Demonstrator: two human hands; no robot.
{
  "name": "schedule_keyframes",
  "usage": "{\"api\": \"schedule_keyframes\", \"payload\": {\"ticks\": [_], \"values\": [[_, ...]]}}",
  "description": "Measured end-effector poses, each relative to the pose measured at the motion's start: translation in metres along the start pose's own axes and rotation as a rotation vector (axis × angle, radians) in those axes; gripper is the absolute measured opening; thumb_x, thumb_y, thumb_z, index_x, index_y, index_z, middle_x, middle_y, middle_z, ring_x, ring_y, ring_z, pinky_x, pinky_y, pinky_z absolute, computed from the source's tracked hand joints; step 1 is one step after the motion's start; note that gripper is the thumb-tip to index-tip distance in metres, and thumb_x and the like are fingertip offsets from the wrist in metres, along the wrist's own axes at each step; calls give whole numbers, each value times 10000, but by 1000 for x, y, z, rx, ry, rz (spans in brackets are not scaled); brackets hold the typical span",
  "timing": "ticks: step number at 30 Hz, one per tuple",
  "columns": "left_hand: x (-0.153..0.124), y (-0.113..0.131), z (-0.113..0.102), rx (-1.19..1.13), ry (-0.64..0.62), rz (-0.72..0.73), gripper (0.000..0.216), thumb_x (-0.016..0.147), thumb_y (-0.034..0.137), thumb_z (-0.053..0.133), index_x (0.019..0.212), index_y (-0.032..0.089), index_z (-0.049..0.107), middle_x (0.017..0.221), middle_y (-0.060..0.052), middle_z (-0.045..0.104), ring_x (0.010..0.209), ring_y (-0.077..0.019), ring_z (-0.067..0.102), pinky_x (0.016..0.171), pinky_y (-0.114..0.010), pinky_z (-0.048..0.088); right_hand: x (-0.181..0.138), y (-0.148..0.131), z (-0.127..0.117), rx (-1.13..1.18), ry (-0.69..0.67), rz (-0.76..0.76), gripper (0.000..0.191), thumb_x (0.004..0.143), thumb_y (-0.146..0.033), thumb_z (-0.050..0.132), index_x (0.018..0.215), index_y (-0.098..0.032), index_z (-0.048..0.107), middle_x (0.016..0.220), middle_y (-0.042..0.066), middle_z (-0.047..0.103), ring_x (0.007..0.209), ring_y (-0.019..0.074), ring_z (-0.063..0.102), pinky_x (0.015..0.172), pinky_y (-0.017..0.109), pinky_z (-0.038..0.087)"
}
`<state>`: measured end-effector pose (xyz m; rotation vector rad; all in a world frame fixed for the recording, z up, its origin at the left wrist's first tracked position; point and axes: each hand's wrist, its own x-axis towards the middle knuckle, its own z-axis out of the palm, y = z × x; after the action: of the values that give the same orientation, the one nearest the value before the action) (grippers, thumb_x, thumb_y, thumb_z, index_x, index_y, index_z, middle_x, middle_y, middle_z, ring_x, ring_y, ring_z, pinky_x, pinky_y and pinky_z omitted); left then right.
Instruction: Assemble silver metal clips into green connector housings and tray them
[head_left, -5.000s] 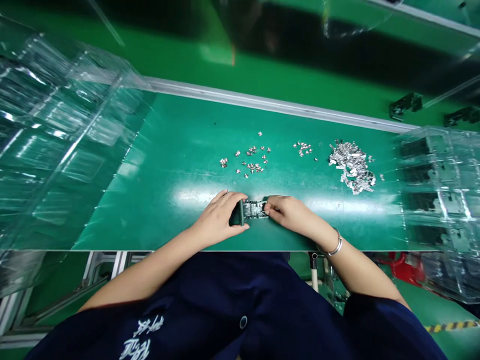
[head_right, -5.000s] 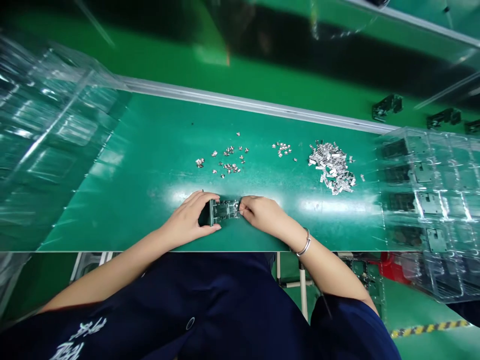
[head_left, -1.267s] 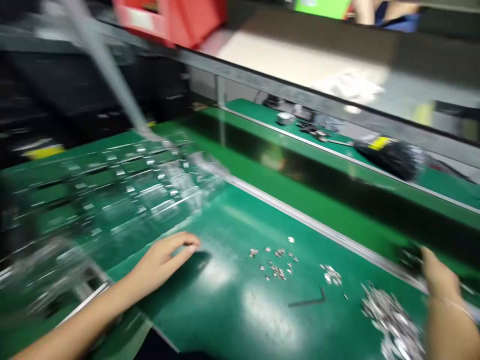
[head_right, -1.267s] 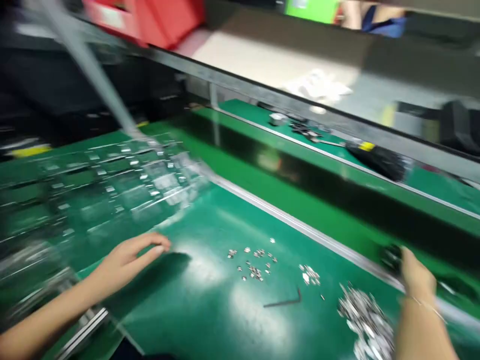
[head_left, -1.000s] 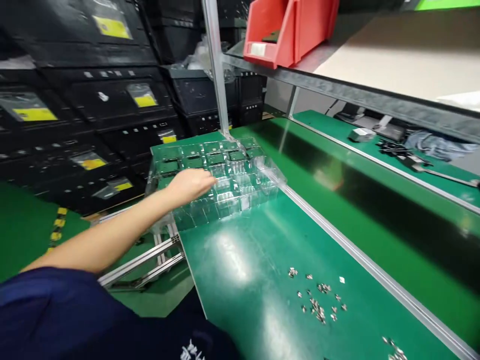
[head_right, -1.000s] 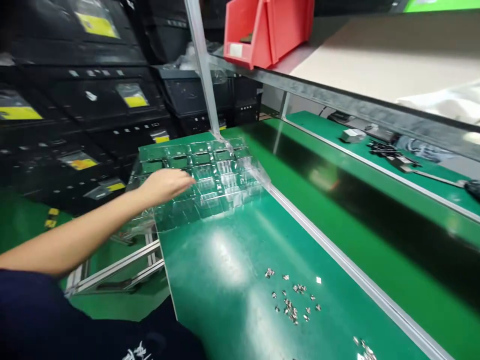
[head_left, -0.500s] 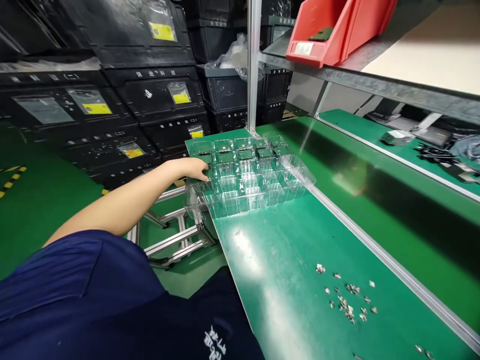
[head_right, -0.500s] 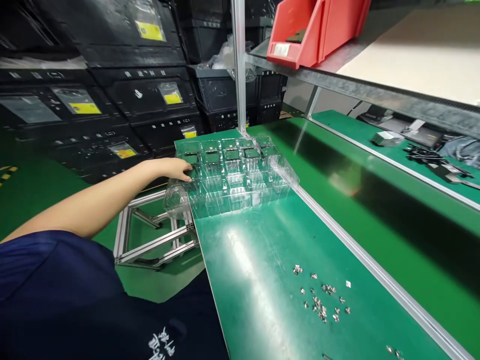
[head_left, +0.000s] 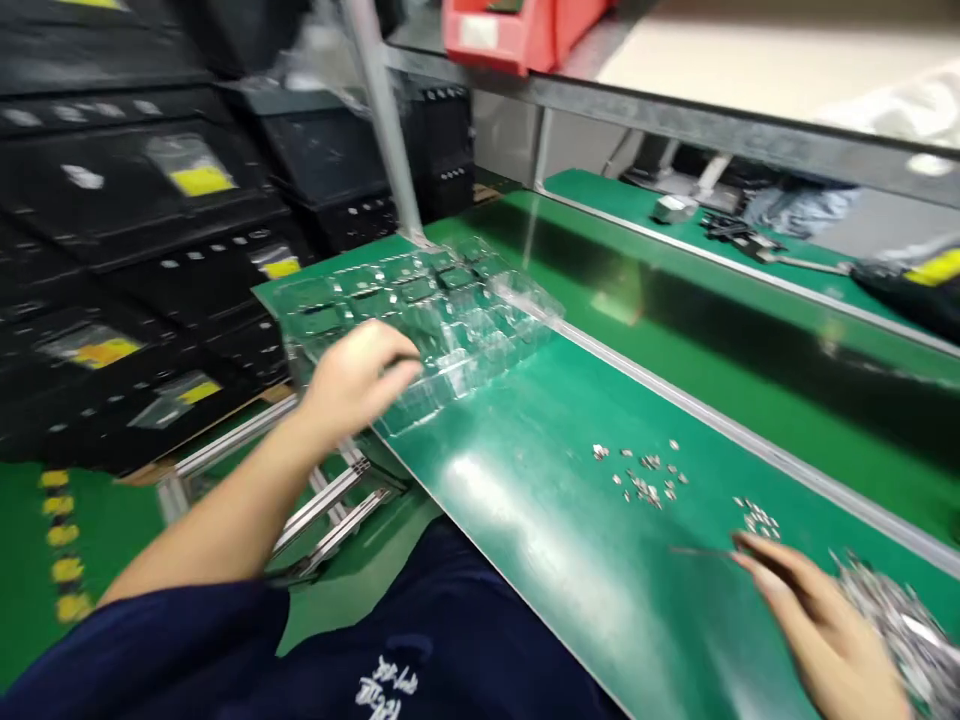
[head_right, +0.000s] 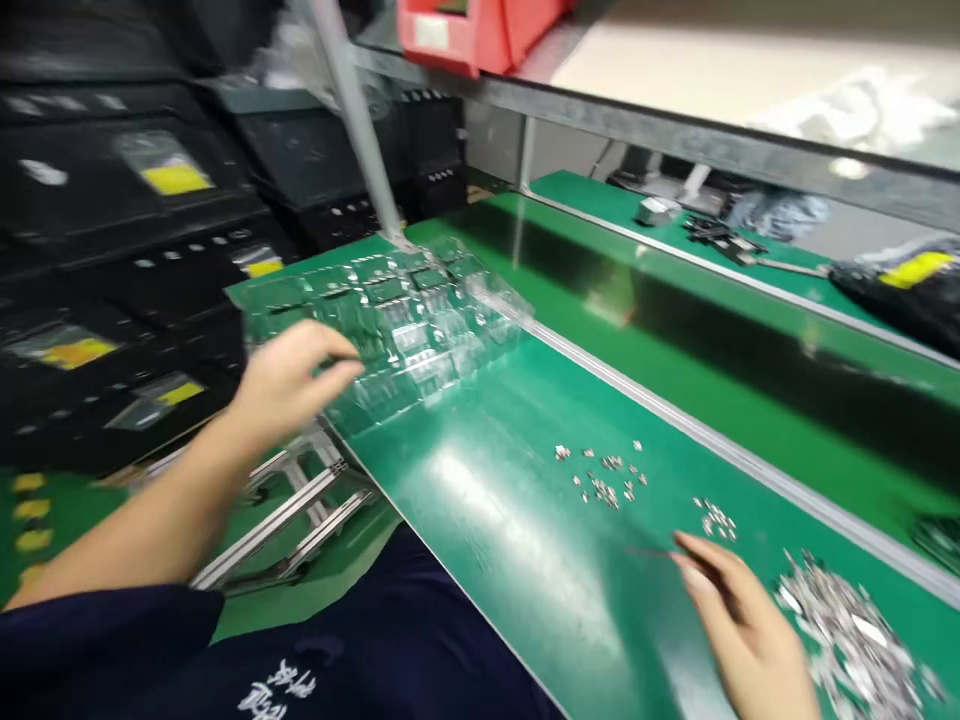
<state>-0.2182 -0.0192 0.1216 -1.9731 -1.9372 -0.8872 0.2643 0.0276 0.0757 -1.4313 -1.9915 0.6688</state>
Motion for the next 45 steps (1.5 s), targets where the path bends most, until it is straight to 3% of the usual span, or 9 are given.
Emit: {"api": "schedule_keyframes", "payload": {"ticks": [3,7,13,16,18,25,31,38,45], "values": [[-21,89,56,-118,-31,722,137,860,140,502,861,197,627,794,-24,672,743,-145,609,667,-275,469,-10,-20,43,307,-199,24,510,863,-511,564,1311,-287,469,1294,129,535,1077,278,606,883,466,532],[-57,170,106,-275,-78,998,130,876,116,508,815,161,614,696,-20,647,617,-121,566,554,-261,415,-10,-37,79,431,-319,14,665,838,-452,612,1410,-274,324,1371,127,450,1155,259,546,898,441,530],[-40,168,134,-525,-80,916,130,897,175,509,973,185,614,846,-32,682,770,-151,612,670,-284,449,-30,-13,59,103,-362,-154,620,853,-307,615,1406,-273,336,1364,109,443,1265,263,433,1054,505,390],[-1,163,160,-345,-446,555,183,924,223,454,929,181,632,905,-53,672,867,-181,607,744,-301,469,-32,-6,49,17,-447,-253,648,859,-346,625,1425,-297,312,1432,98,389,1339,283,339,1113,562,274],[18,169,180,-255,-646,478,192,919,224,453,953,200,640,959,-44,663,927,-186,599,773,-296,473,-31,-7,44,36,-420,-267,702,842,-434,644,1436,-303,294,1468,96,345,1361,305,303,1129,596,200],[25,193,222,-200,-755,508,144,876,236,522,904,202,659,918,-63,651,949,-235,584,740,-313,467,-44,0,30,195,-79,-178,442,916,-385,545,1335,-287,443,1310,95,508,1238,264,468,1036,477,404],[24,194,187,-302,-736,417,193,906,226,456,892,180,643,906,-55,667,902,-206,608,739,-304,476,-53,-4,33,218,25,-101,307,928,-303,528,1233,-264,534,1134,82,597,990,215,616,904,411,492],[-21,210,99,-1167,-897,129,55,796,203,563,767,188,607,705,23,645,619,-96,593,593,-212,484,-55,-52,55,466,16,-122,143,929,-275,541,1070,-256,552,949,40,597,862,169,603,783,329,513],[-53,199,99,-1307,-1044,-83,75,794,242,589,766,177,562,648,23,581,564,-88,555,539,-207,467,-61,-67,63,437,-106,-179,54,921,-216,533,873,-215,559,813,16,559,747,140,549,682,269,475]]}}
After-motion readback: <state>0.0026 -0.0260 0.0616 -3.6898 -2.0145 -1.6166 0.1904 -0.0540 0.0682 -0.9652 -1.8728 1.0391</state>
